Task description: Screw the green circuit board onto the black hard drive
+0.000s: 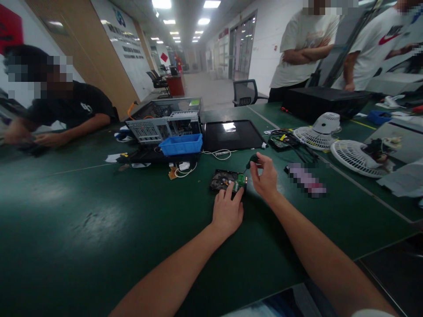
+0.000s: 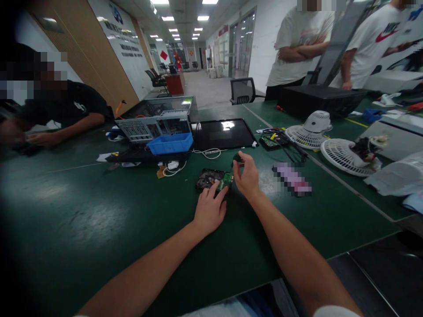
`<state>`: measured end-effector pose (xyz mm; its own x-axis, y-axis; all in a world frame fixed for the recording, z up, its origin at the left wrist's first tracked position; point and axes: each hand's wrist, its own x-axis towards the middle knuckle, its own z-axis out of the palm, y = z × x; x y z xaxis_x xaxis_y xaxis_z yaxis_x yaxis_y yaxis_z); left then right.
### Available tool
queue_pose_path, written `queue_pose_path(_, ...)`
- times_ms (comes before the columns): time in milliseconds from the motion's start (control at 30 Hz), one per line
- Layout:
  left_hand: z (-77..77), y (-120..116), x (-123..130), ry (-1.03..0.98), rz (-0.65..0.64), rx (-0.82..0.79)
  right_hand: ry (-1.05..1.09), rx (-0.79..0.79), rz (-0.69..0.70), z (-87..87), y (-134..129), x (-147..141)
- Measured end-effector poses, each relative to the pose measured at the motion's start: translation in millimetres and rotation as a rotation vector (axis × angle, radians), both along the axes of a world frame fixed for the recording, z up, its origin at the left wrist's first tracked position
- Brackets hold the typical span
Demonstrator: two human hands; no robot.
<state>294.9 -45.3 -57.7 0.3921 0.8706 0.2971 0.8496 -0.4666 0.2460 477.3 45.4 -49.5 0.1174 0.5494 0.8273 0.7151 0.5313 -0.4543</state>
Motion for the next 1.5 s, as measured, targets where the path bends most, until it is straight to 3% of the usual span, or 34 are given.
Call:
queue_pose_path(267,-4.8,1,1,-0.003,0.009,0.002,-0.083,0.006,0.024,8.0,-4,0)
queue_pose_path(633,-2.1,0,0,-0.002,0.001,0.013,-0.005,-0.011,-0.033,-0.9,-1,-1)
queue_pose_path(967,-1.5,0,0,0.005,0.000,-0.001,-0.059,0.006,0.023,9.7,-5,0)
queue_pose_path(1500,-3.5,0,0,-0.002,0.007,-0.007,0.064,-0.028,0.062,-4.0,4,-1)
